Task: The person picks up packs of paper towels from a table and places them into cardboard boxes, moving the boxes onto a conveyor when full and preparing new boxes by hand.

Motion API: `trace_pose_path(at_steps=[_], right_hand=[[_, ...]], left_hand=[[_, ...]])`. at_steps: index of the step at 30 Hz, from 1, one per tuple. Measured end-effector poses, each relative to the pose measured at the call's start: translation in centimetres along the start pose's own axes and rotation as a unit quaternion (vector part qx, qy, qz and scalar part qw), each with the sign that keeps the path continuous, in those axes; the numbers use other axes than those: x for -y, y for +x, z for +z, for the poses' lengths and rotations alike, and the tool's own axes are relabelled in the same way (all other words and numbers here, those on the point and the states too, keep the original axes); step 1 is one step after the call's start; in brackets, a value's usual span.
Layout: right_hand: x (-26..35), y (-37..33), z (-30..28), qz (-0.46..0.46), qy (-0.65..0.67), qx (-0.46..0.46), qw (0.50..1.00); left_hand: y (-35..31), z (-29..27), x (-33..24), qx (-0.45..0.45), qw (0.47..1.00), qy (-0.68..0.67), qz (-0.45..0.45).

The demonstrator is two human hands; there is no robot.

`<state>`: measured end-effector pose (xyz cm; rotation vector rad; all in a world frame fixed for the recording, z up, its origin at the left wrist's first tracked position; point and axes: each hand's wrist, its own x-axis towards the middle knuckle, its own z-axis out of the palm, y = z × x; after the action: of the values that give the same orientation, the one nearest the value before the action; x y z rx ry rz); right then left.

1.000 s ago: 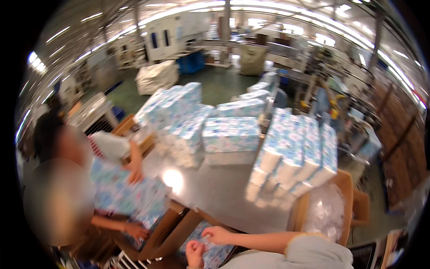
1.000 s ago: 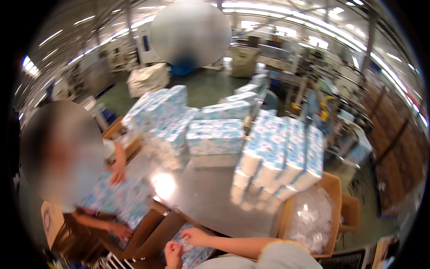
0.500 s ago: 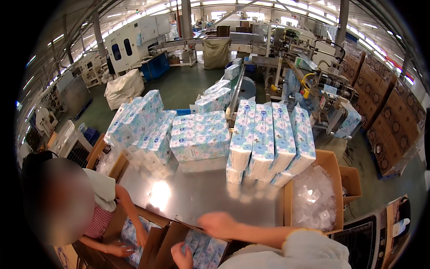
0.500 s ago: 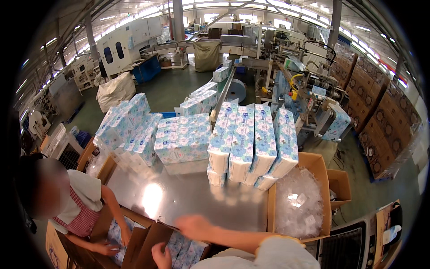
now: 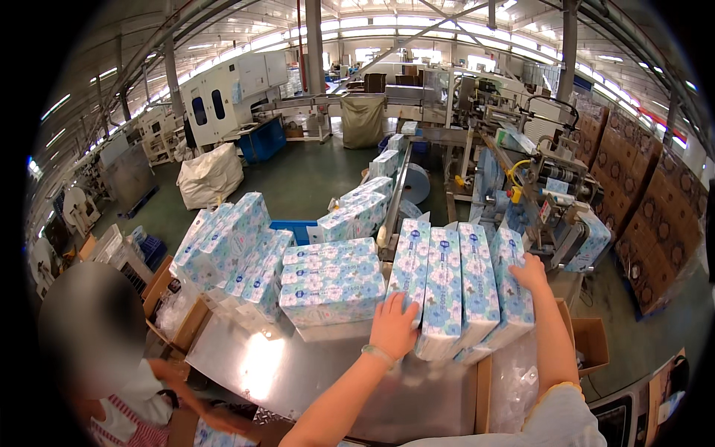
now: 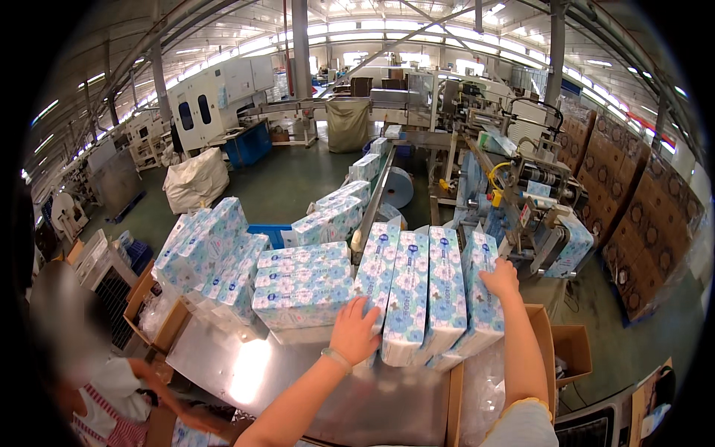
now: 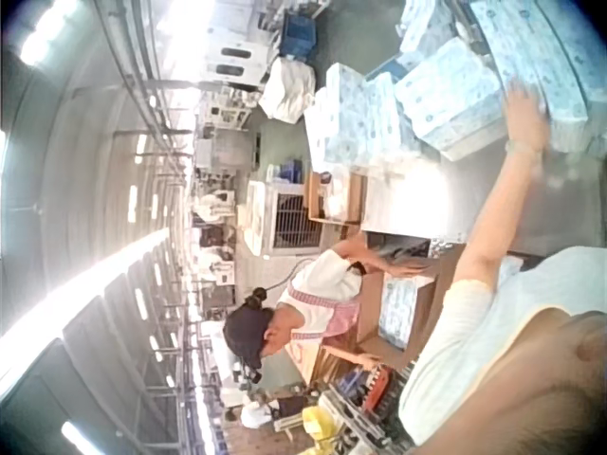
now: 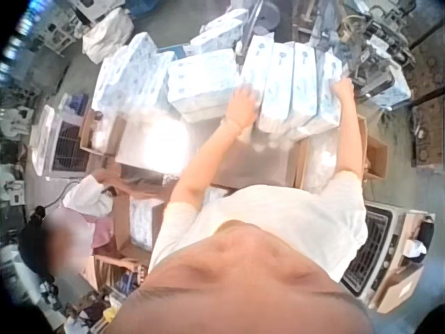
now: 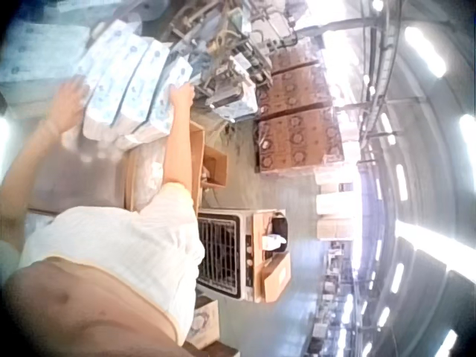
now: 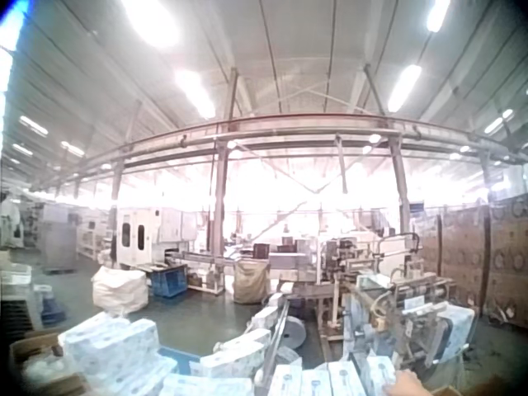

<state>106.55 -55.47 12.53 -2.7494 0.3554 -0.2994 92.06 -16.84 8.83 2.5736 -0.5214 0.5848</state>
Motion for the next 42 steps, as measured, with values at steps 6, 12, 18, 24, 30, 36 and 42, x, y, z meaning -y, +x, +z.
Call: trace_pose_path(at_steps=[6,12,18,24,30,36,42], right_hand=[[0.9,4.2,3.5,0.074,-0.055,0.122,0.988],[4.8,1.9,3.4,0.132,-0.075,0.103,0.983],[3.8,-1.7,0.7,0.037,-0.131,0.001,0.991],[9.0,-11.6,-6.7,-0.158,-0.167,-0.197,0.953],[17.0,-22.0,-12.0,-0.378,0.082,-0.3,0.872],[25.4,-34.1,-7.4,-0.651,0.341,-0.147,0.662],[27.8,-49.7,-1.4,-0.8,0.37,0.259,0.395]], left_hand=[[-2.6,-3.2,-0.2,0.08,0.986,0.071,-0.126],[-0.1,-4.8,2.2,0.17,0.942,0.088,-0.277],[-9.6,-8.1,7.7,0.003,0.763,-0.504,-0.405],[-30.5,-18.6,-2.7,-0.196,0.729,-0.514,-0.408],[-50.2,-15.3,-11.6,-0.269,0.848,-0.066,-0.452],[-57.4,-11.9,-13.2,0.062,0.825,0.145,-0.543],[-59.3,-7.5,-7.2,0.228,0.738,0.129,-0.622]])
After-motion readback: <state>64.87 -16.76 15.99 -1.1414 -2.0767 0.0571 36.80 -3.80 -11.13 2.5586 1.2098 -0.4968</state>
